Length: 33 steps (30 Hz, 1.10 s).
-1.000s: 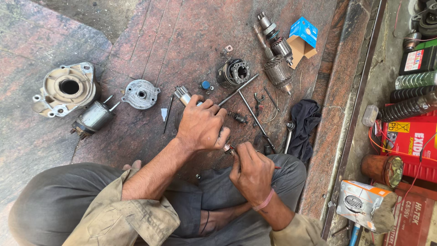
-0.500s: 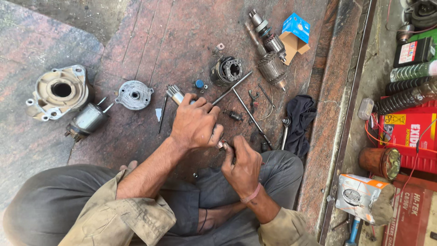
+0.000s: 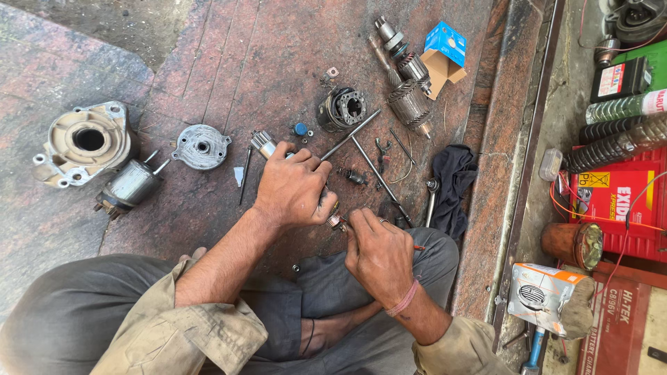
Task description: The person sits on the workshop floor repairing a starter motor. They hold the starter body and use a screwdriver to work on the solenoid and brush assembly, then fit the armature into the housing and use a wrench on the reassembled unit.
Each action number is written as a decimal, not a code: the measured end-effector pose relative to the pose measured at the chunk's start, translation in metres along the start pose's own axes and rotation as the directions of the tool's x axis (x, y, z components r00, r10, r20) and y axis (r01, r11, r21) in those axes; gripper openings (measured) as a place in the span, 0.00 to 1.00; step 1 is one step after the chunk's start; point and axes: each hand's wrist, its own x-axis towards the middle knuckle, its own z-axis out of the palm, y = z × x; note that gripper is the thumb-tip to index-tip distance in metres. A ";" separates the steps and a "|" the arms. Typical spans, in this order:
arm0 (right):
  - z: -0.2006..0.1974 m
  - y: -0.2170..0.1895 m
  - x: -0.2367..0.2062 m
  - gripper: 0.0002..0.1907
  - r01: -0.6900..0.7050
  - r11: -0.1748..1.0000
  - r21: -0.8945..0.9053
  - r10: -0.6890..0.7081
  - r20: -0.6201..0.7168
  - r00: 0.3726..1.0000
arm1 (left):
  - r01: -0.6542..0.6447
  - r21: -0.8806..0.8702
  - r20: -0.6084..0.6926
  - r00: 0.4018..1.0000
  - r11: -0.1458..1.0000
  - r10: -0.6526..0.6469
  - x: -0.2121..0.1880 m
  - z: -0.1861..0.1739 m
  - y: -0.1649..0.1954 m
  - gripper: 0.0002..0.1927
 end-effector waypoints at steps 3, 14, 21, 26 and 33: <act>0.003 0.000 0.000 0.09 -0.016 1.000 0.008 0.016 -0.022 1.000 | 0.023 0.017 0.033 0.999 1.000 -0.023 0.001 0.000 0.002 0.21; 0.026 0.006 -0.007 0.09 -0.058 0.979 0.198 0.090 -0.159 0.983 | 0.011 0.025 0.044 0.999 1.000 -0.013 0.000 0.002 0.003 0.21; 0.031 0.005 -0.005 0.09 -0.045 0.968 0.248 0.096 -0.199 0.975 | 0.024 0.044 0.062 0.998 0.999 -0.027 0.002 0.000 0.005 0.21; 0.036 0.003 -0.007 0.08 -0.071 0.952 0.298 0.140 -0.219 0.966 | 0.029 0.037 0.071 0.997 0.999 -0.032 0.001 0.001 0.005 0.21; 0.045 0.014 -0.009 0.06 -0.071 0.964 0.258 0.140 -0.263 0.954 | -0.018 -0.020 -0.097 0.995 1.000 0.016 0.003 0.001 0.004 0.25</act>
